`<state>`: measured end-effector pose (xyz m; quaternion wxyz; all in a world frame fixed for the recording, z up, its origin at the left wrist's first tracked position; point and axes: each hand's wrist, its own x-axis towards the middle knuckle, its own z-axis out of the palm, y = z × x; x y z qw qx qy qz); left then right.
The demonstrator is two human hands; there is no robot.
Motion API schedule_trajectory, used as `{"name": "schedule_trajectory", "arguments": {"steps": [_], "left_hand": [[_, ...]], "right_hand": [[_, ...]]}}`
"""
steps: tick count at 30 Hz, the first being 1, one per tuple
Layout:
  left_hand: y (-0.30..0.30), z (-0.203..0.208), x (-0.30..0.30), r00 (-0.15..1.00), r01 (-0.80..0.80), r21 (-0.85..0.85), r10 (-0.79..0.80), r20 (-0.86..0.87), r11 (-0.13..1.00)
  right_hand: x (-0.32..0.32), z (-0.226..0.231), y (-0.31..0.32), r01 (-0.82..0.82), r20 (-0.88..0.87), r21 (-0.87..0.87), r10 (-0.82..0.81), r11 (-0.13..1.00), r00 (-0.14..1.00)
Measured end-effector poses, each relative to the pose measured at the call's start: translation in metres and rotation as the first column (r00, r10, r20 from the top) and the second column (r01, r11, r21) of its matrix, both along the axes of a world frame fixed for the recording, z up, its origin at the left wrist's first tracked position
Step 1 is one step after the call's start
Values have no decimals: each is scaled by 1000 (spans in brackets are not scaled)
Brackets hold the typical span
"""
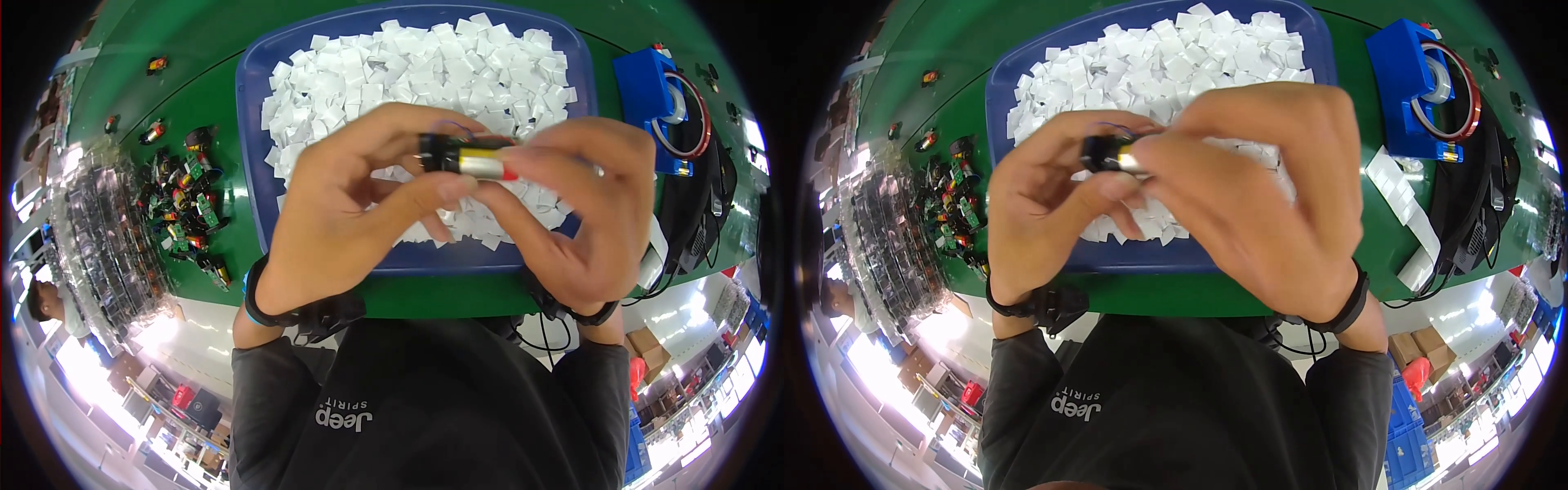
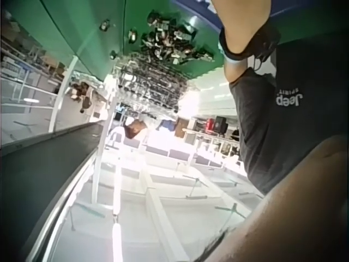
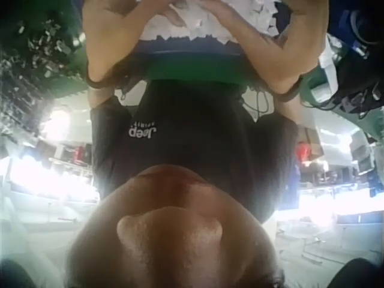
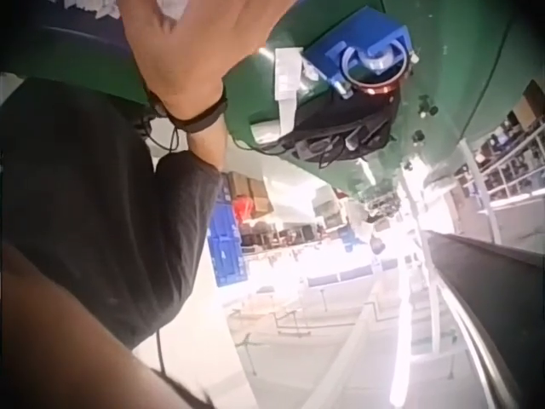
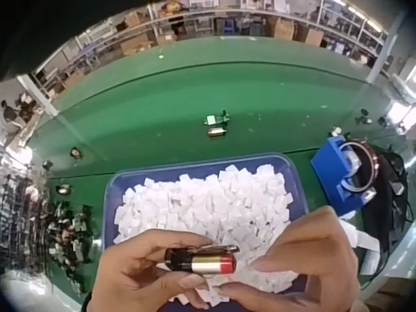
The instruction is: The person assembles electronic components by picking up a circuit board and a battery, wrapping a white adhesive strip around them, and placing the finished assembly on the table.
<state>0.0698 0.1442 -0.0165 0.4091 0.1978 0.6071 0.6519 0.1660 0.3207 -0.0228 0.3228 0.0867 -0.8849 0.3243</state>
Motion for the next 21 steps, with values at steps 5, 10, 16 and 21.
{"name": "schedule_trajectory", "arguments": {"steps": [5, 10, 16, 21], "left_hand": [[0, 4, -3, 998, -55, 99, 53, 19, 994], [1, -3, -1, 976, -11, 128, 38, -213, 992], [1, -11, -1, 867, 46, 128, 24, -499, 991], [4, -10, -1, 619, 33, 107, 64, -783, 994]], "right_hand": [[14, 3, -4, 70, 289, -496, 89, 865, 953], [16, 0, -9, 45, 322, -545, 160, 837, 933], [18, -3, -12, 18, 255, -597, 169, 802, 952], [18, -8, -20, 75, 232, -813, 203, 578, 951]]}}
